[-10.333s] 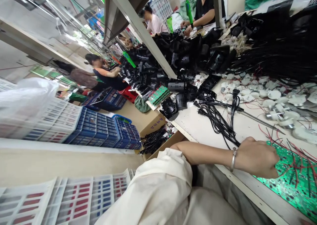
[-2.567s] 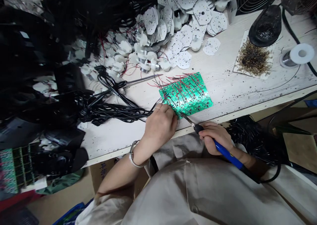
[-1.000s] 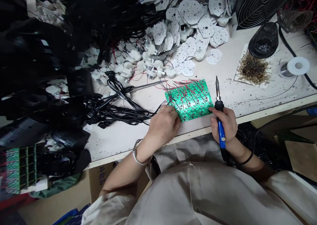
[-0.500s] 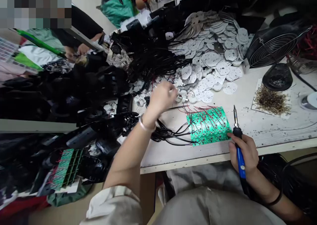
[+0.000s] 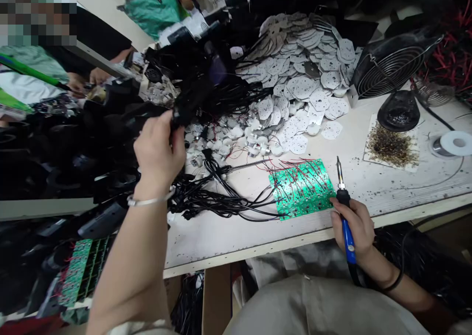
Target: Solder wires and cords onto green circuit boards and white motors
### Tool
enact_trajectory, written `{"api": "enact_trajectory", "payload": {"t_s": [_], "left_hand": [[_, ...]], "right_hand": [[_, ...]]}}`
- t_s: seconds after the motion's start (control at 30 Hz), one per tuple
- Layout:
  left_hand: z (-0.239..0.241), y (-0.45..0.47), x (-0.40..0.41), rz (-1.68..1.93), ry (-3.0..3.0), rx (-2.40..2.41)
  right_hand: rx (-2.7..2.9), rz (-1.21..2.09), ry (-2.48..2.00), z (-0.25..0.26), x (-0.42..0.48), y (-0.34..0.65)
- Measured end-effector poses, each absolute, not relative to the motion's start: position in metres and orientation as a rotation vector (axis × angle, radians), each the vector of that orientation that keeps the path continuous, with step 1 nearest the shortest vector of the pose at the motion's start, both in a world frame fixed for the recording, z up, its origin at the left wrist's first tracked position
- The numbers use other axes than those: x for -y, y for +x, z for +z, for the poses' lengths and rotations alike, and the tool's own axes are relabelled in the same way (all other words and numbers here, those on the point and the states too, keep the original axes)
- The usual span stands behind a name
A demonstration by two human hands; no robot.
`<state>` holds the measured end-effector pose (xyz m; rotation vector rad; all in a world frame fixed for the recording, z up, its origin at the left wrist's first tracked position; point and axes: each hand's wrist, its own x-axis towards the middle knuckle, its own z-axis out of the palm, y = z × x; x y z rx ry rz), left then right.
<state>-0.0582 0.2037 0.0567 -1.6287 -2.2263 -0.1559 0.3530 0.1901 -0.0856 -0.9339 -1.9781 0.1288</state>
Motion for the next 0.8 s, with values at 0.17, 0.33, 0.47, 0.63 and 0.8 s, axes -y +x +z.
{"api": "enact_trajectory", "payload": {"t_s": [0.17,0.33,0.47,0.63,0.8], "left_hand": [[0.020,-0.020,-0.139,0.077,-2.296,1.984],[0.021,0.015,-0.133,-0.174,-2.527,2.090],[0.027,0.074,-0.151,-0.447,-2.665,1.992],[-0.006,0.127,-0.168,-0.133,-2.902,1.795],[-0.022,0.118,-0.169,-0.428,-2.917,1.860]], "right_hand": [[1.995,0.145,-0.949,-0.081,-0.192,0.351],[2.005,0.139,-0.942,-0.081,-0.194,0.352],[1.997,0.126,-0.949,-0.081,-0.194,0.351],[1.985,0.103,-0.944,-0.079,-0.195,0.350],[2.001,0.094,-0.933,-0.079,-0.196,0.351]]}}
